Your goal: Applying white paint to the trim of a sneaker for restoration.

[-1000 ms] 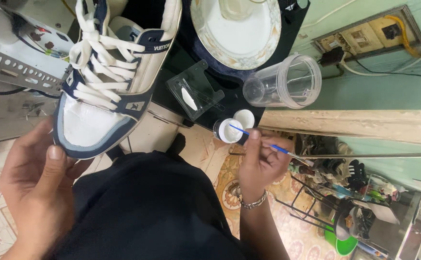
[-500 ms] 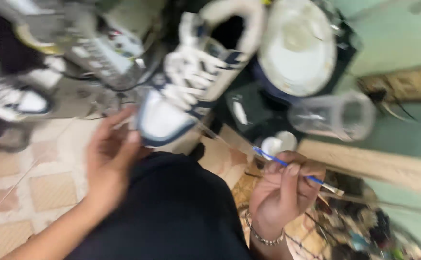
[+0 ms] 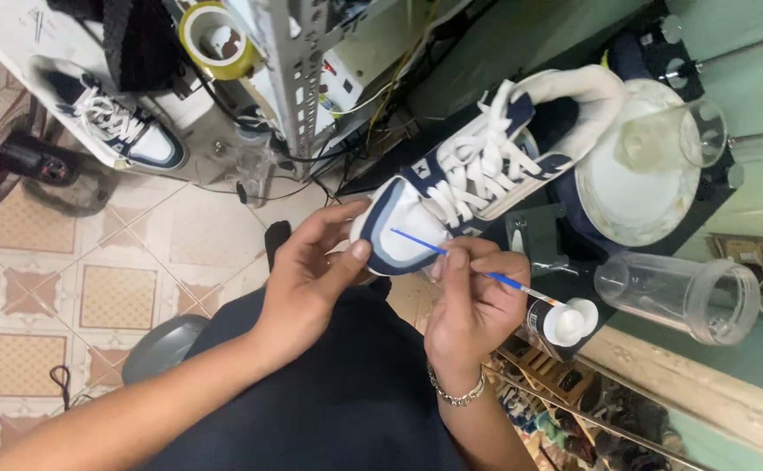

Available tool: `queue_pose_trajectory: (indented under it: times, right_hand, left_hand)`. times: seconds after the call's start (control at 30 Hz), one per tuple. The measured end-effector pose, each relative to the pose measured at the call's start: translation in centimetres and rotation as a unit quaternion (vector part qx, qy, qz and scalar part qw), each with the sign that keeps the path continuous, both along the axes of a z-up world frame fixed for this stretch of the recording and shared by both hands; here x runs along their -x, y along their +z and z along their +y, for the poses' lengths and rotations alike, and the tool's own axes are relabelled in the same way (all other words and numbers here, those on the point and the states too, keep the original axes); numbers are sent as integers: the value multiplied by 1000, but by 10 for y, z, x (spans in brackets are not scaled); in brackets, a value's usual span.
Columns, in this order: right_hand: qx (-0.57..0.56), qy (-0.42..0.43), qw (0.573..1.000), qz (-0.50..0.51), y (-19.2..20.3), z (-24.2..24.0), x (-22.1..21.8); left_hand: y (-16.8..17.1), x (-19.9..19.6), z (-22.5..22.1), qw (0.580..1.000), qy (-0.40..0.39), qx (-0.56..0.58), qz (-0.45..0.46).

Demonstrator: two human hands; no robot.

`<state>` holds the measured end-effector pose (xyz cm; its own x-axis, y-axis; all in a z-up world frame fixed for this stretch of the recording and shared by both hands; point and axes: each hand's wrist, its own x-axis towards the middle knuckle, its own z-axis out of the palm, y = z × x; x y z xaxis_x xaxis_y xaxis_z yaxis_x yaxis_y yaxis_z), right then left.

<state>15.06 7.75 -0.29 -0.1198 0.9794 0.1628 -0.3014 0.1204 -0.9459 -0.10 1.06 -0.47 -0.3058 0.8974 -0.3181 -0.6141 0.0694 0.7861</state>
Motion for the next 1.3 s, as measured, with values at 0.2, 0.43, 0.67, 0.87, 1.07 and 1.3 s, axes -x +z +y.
queue_pose_trajectory:
  times: [0.2, 0.43, 0.67, 0.87, 1.07, 1.3]
  right_hand:
    - [-20, 9, 1000, -18, -3, 3, -2]
    - [-3, 19, 999, -45, -2, 3, -2]
    - [10, 3, 1000, -23, -3, 3, -2]
    - [-9, -8, 999, -29, -2, 2, 0]
    - [-49, -33, 997, 52, 13, 5, -15]
    - [-145, -47, 987, -42, 49, 14, -38]
  left_hand:
    - [-1, 0, 0, 1000, -5, -9, -1]
    - [-2, 0, 0, 1000, -7, -22, -11]
    - [1, 2, 1, 1000, -13, -17, -18]
    - [0, 2, 0, 1000, -7, -24, 6]
    - [-1, 2, 1, 1000, -14, 0, -3]
    - [-2, 1, 1, 1000, -15, -11, -4]
